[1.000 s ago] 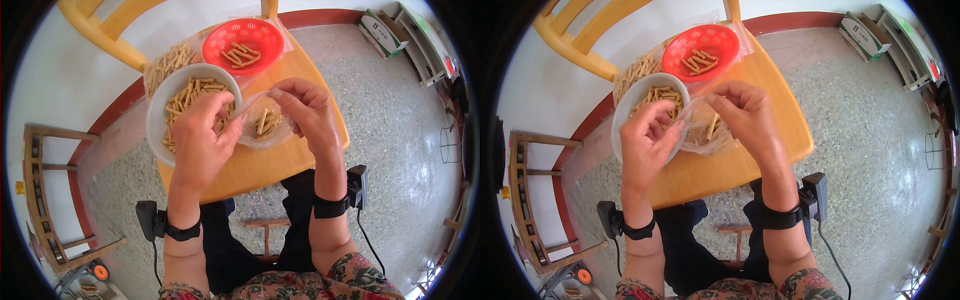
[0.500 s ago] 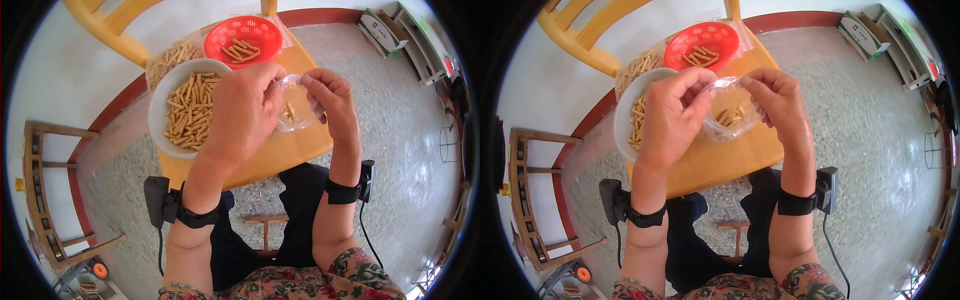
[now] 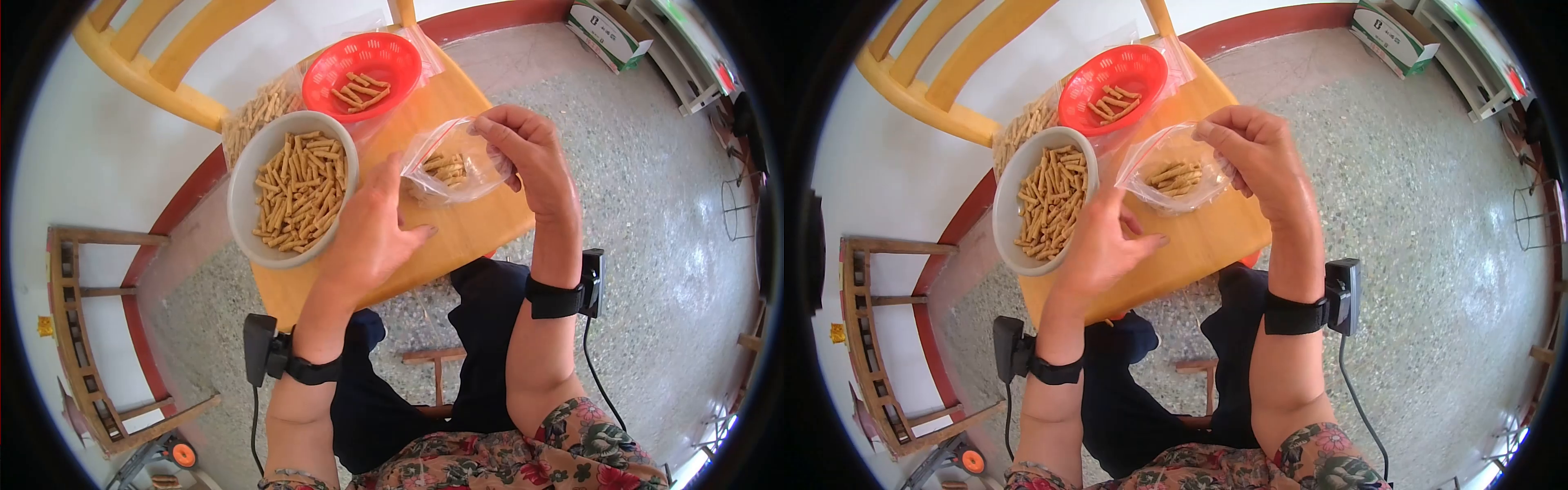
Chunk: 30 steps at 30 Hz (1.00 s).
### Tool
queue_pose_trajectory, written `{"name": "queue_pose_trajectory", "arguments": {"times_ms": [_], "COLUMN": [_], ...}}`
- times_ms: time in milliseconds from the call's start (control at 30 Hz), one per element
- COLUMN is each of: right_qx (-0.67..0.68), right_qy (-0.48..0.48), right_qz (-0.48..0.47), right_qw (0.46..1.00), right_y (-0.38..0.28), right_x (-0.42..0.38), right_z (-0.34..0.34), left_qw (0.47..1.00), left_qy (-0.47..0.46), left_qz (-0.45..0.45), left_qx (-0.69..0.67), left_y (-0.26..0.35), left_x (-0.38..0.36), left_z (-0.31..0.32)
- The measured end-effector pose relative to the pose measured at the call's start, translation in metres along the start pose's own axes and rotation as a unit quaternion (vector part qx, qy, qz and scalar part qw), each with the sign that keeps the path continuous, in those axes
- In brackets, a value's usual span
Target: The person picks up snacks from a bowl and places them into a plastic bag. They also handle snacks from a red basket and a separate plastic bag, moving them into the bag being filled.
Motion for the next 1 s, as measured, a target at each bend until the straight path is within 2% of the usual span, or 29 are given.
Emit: {"name": "queue_pose_trajectory", "arguments": {"times_ms": [67,100,167,200,267,400,467,600,700,833,900,1000], "right_qx": [0.004,0.006,0.005,0.006,0.011,0.004,0.009,0.003,0.016,-0.007,-0.010,0.008], "right_qy": [-0.014,-0.012,-0.011,-0.009,-0.005,0.010,0.015,0.023,0.040,0.044,0.055,0.012], "right_qz": [0.005,0.004,-0.002,-0.001,0.000,0.003,-0.004,-0.008,-0.006,-0.009,0.006,0.005], "right_qw": [1.000,1.000,1.000,1.000,1.000,1.000,1.000,1.000,0.999,0.999,0.998,1.000], "right_y": [0.001,0.000,-0.001,-0.001,-0.001,0.000,-0.001,-0.001,-0.002,-0.007,-0.001,-0.004], "right_x": [-0.001,-0.001,-0.002,-0.001,0.000,0.001,0.001,0.000,0.001,0.002,-0.004,0.004], "right_z": [-0.001,-0.002,-0.004,-0.005,-0.008,-0.011,-0.013,-0.018,-0.022,-0.021,-0.022,-0.015], "left_qw": [0.995,0.994,0.997,0.997,0.997,0.995,0.991,0.993,0.978,0.983,0.974,0.983], "left_qy": [-0.022,-0.023,0.036,0.034,0.063,0.095,0.125,0.114,0.167,0.152,0.173,0.152], "left_qz": [-0.030,-0.029,0.000,0.001,0.016,0.007,0.046,0.013,0.053,0.067,0.022,0.021], "left_qx": [0.097,0.098,0.064,0.065,-0.036,0.021,0.016,-0.017,-0.114,-0.076,-0.144,-0.102], "left_y": [-0.006,-0.008,-0.009,-0.010,-0.013,-0.024,-0.018,-0.007,0.010,0.013,0.013,-0.005], "left_x": [0.001,0.002,0.004,0.006,0.012,0.021,0.024,0.019,0.017,0.018,0.009,0.006], "left_z": [0.014,0.018,0.023,0.024,0.024,0.035,0.038,0.029,0.012,0.005,0.000,0.008]}}
Point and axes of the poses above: each hand's wrist, its own x-axis towards the middle knuckle, its own z-axis out of the palm, y = z × x, the point moved 3 cm from there along x, towards the middle knuckle, and after that the axes turned 7 degrees about x, right-handed, at the moved point
